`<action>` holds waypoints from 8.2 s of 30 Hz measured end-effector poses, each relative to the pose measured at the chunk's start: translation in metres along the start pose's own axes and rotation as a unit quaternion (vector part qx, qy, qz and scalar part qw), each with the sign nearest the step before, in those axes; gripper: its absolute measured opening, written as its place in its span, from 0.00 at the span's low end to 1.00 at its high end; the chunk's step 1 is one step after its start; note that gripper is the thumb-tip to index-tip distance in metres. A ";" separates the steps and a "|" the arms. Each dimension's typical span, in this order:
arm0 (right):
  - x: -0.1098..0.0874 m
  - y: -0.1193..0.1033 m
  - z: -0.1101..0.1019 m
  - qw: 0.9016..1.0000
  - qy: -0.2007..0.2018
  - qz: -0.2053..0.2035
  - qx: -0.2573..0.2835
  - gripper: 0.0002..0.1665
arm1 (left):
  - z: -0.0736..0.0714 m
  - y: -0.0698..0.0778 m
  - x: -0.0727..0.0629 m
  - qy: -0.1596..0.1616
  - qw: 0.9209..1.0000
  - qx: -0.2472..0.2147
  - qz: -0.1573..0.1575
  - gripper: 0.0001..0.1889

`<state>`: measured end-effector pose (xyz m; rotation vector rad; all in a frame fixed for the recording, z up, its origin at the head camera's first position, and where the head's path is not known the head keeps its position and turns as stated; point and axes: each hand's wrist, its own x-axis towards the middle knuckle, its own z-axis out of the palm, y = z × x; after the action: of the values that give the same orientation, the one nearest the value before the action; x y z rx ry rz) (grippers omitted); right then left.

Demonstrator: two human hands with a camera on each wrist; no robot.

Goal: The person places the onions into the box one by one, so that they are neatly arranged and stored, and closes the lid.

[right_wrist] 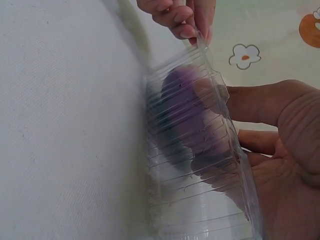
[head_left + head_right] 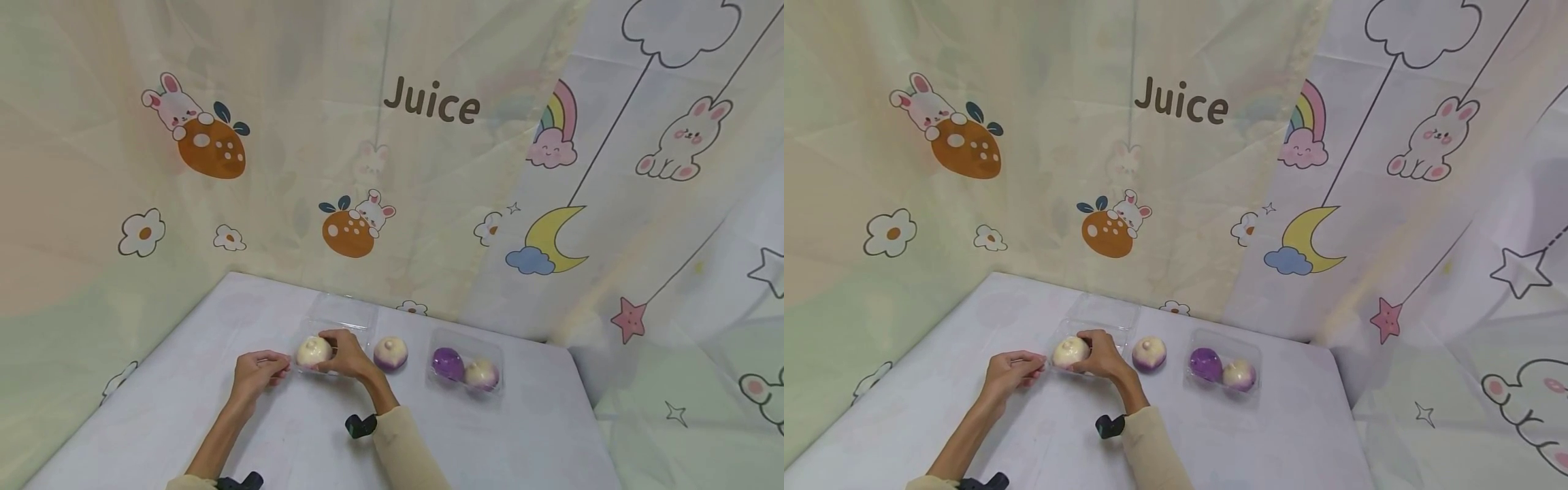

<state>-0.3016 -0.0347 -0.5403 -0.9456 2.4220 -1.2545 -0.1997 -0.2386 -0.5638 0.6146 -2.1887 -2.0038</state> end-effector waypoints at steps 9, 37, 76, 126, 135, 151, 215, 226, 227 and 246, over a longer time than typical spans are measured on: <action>0.000 0.001 -0.003 1.000 0.001 -0.005 0.014 0.37 | 0.001 0.001 -0.001 -0.003 1.000 -0.001 0.003 0.12; -0.009 -0.010 -0.014 0.999 0.035 -0.007 0.027 0.49 | -0.002 0.001 0.001 -0.011 1.000 -0.005 -0.001 0.13; -0.025 -0.003 -0.044 0.993 0.094 -0.042 0.060 0.43 | -0.003 -0.001 0.002 -0.012 1.000 -0.008 -0.003 0.14; -0.058 0.031 -0.094 0.982 0.189 -0.003 0.023 0.47 | -0.001 0.002 0.000 -0.010 1.000 -0.015 0.003 0.11; -0.062 0.036 -0.098 0.981 0.194 -0.001 0.016 0.47 | -0.002 0.004 0.000 -0.012 1.000 -0.015 0.004 0.11; -0.066 0.044 -0.101 0.981 0.188 0.043 -0.007 0.52 | -0.003 0.001 0.003 -0.015 1.000 -0.019 -0.007 0.12; -0.068 0.058 -0.097 0.981 0.131 0.091 -0.114 0.54 | -0.003 -0.002 0.004 -0.014 1.000 -0.014 -0.005 0.13; -0.045 0.124 -0.090 0.979 0.133 0.064 -0.137 0.57 | -0.003 -0.002 0.004 -0.013 1.000 -0.013 -0.005 0.13; -0.044 0.125 -0.090 0.980 0.131 0.070 -0.135 0.57 | -0.003 -0.002 0.004 -0.013 1.000 -0.013 -0.005 0.13; -0.050 0.115 -0.094 0.981 0.138 0.045 -0.131 0.56 | -0.002 -0.001 0.002 -0.009 1.000 -0.012 -0.002 0.13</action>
<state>-0.3594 0.1052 -0.5798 -0.7569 2.8670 -1.1171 -0.2004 -0.2412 -0.5647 0.6009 -2.1708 -2.0416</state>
